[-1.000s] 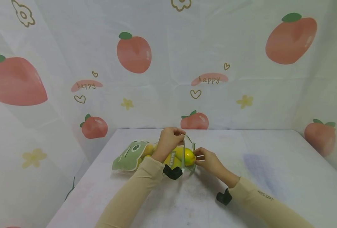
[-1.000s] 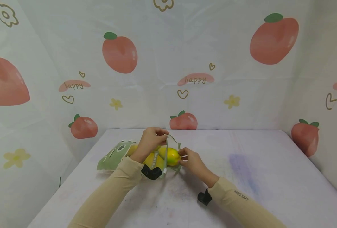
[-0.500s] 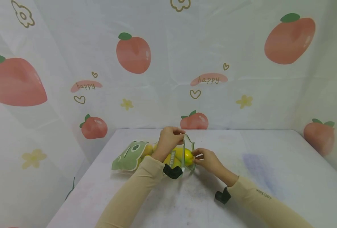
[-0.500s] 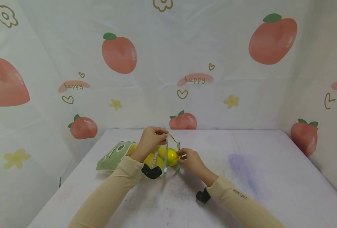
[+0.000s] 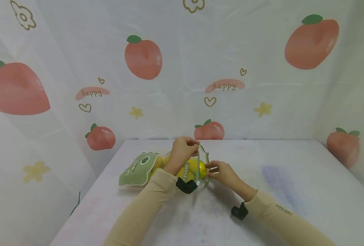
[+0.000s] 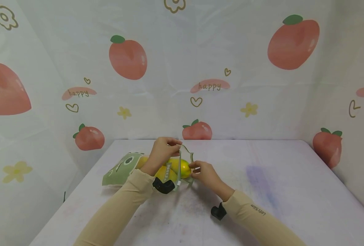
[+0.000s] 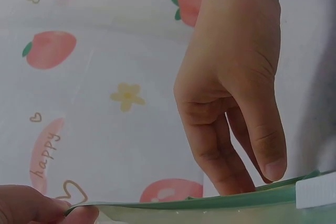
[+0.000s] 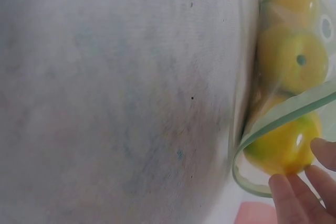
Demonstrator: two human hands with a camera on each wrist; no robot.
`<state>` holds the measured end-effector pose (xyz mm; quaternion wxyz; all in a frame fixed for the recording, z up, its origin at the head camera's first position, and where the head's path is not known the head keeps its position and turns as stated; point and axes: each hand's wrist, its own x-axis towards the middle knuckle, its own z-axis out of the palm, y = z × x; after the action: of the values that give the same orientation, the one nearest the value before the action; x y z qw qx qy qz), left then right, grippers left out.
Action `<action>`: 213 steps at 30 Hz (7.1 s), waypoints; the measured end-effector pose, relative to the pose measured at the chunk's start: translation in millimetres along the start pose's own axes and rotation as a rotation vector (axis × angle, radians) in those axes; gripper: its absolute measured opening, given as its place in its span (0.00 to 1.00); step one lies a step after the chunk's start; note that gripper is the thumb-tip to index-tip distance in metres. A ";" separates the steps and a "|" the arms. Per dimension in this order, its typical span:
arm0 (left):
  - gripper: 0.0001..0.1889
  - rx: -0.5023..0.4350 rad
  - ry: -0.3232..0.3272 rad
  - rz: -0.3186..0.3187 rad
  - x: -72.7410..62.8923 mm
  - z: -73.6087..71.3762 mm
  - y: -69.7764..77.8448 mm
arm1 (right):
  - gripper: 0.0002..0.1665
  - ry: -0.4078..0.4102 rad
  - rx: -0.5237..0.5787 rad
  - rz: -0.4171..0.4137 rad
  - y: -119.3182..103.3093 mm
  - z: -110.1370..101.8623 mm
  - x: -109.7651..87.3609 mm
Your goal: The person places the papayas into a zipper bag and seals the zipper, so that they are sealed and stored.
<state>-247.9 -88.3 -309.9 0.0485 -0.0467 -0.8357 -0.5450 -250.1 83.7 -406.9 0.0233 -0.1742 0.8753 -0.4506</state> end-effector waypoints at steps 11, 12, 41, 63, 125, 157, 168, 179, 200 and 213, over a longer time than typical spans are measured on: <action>0.09 -0.008 0.004 0.006 -0.6 -1.8 -1.9 | 0.20 -0.019 -0.015 0.007 -1.0 0.3 -0.6; 0.09 -0.009 0.004 0.007 -0.2 -1.8 -2.5 | 0.20 -0.020 -0.015 0.004 -1.0 0.3 -0.9; 0.10 0.009 0.016 0.007 1.2 -5.1 -4.7 | 0.22 -0.077 0.118 -0.045 -25.6 -27.3 -45.4; 0.09 -0.034 0.018 0.018 -0.7 -4.7 -2.8 | 0.22 -0.208 0.317 -0.063 -25.9 19.2 -47.1; 0.04 -0.992 -0.007 -0.485 -121.6 22.4 -87.9 | 0.17 -0.152 0.334 0.058 -33.1 28.0 -47.8; 0.04 -0.864 0.132 -0.453 -130.9 34.2 -88.7 | 0.13 -0.034 0.553 0.205 -22.4 29.1 -20.3; 0.02 -0.874 0.116 -0.452 -140.3 36.5 -90.6 | 0.15 0.058 0.475 0.280 -11.3 16.2 16.2; 0.05 -0.849 0.079 -0.457 -147.3 39.2 -91.4 | 0.21 0.146 0.508 0.311 2.8 1.6 46.7; 0.06 -0.825 0.047 -0.466 -149.3 44.0 -90.6 | 0.21 0.316 0.561 0.291 18.9 -13.8 71.8; 0.09 -0.769 -0.181 -0.469 -150.5 30.4 -94.0 | 0.20 0.355 0.566 0.309 17.9 -12.3 65.1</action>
<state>-112.0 -101.9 -427.2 -0.1700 0.0817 -0.5616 -0.8056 -318.7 81.7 -406.2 -0.0138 0.0541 0.7223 -0.6893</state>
